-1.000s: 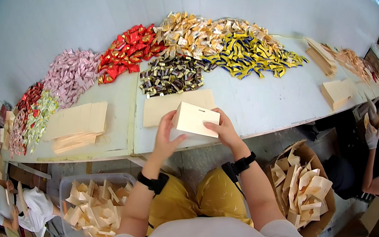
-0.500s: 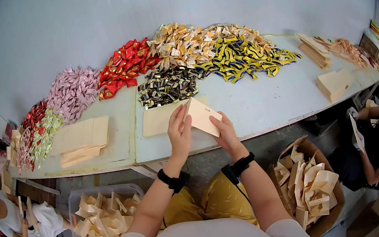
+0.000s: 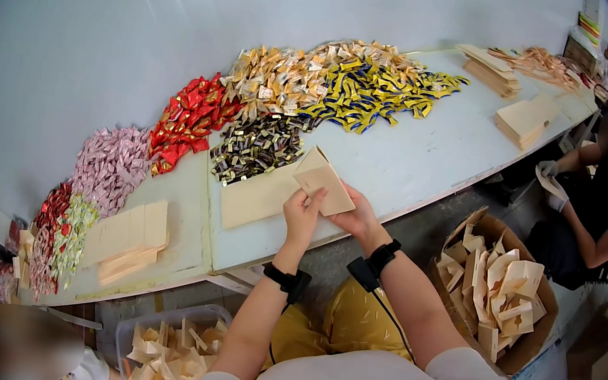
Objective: The person repeatedly folds flat beige paper sheets into small pouches by hand, pressing the edges to form creases and tucking flaps to close them. Finished pouches are placed into a clear plastic bin on the floor.
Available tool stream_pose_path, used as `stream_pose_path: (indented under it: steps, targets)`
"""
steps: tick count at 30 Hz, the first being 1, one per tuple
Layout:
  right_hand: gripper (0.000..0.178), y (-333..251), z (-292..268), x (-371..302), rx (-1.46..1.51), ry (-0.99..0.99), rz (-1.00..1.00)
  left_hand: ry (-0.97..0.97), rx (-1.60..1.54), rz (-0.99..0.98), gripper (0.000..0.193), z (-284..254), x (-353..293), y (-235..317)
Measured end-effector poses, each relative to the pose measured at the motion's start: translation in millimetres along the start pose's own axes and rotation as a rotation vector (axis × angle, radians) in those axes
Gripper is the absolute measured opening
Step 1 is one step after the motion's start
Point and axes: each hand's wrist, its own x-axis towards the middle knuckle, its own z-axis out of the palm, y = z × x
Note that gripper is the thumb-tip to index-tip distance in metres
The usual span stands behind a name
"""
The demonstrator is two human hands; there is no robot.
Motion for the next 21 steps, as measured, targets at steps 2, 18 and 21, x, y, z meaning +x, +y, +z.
stream_pose_path:
  steps: [2,18,21]
  targets:
    - [0.038,-0.6,-2.8,-1.2,0.022,-0.056,0.005,0.001,-0.03,0.003,0.03,5.3,-2.9,-0.7]
    - [0.04,-1.1,-3.2,-0.5,0.168,-0.042,-0.042,0.131,-0.151,0.079,0.045,28.6,8.2,6.8]
    - [0.039,-1.2,-4.0,2.1,0.156,-0.093,-0.037,0.143,-0.156,0.07,0.045,26.4,19.8,3.4]
